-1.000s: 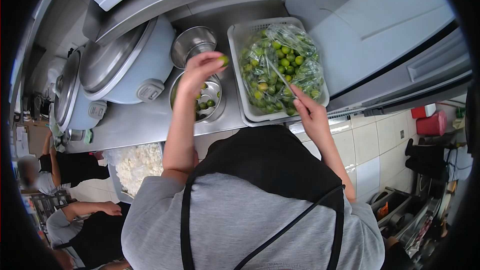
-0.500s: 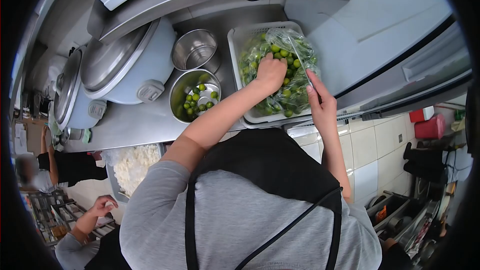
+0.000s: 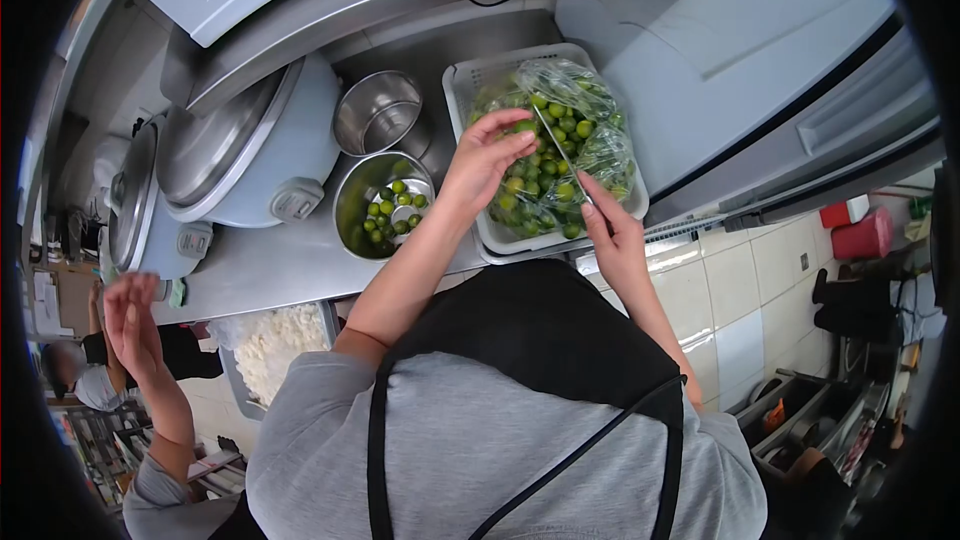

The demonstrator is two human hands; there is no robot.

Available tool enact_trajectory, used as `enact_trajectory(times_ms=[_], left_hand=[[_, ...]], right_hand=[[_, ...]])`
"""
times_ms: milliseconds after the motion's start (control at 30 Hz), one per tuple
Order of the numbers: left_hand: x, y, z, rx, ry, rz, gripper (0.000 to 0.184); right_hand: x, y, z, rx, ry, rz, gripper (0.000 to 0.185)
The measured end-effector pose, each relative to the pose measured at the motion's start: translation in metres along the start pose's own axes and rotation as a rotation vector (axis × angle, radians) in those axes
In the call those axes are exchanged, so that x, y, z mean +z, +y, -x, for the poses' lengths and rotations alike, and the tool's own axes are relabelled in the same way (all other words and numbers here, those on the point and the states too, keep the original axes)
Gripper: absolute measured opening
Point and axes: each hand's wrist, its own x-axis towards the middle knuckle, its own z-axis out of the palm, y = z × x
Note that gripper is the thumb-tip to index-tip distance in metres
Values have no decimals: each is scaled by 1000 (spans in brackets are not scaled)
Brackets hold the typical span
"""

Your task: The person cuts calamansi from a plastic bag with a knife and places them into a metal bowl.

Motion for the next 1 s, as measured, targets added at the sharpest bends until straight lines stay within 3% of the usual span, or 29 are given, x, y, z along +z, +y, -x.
enact_trajectory(times_ms=[33, 267, 467, 533, 567, 667, 833, 1000], left_hand=[[0, 0, 1, 23, 26, -32, 26], [-3, -3, -1, 29, 36, 15, 24], [10, -5, 2, 78, 74, -137, 24], [22, -11, 12, 5, -6, -383, 24], [25, -23, 14, -63, -37, -256, 24], [19, -25, 5, 46, 27, -247, 26], [9, -13, -11, 165, 103, -235, 27], [10, -16, -15, 158, 93, -338, 25]], right_hand=[[4, 1, -2, -78, 8, 24, 32], [7, 3, -2, -124, -18, 49, 32], [4, 0, -9, -115, 25, 104, 32], [-1, -2, -18, 136, -21, 192, 32], [-3, -4, -21, 220, -37, 222, 32], [-6, -7, -23, 221, 16, 170, 32], [-3, 5, -2, -116, 14, 96, 32], [-3, 2, -4, -56, 36, 72, 31]])
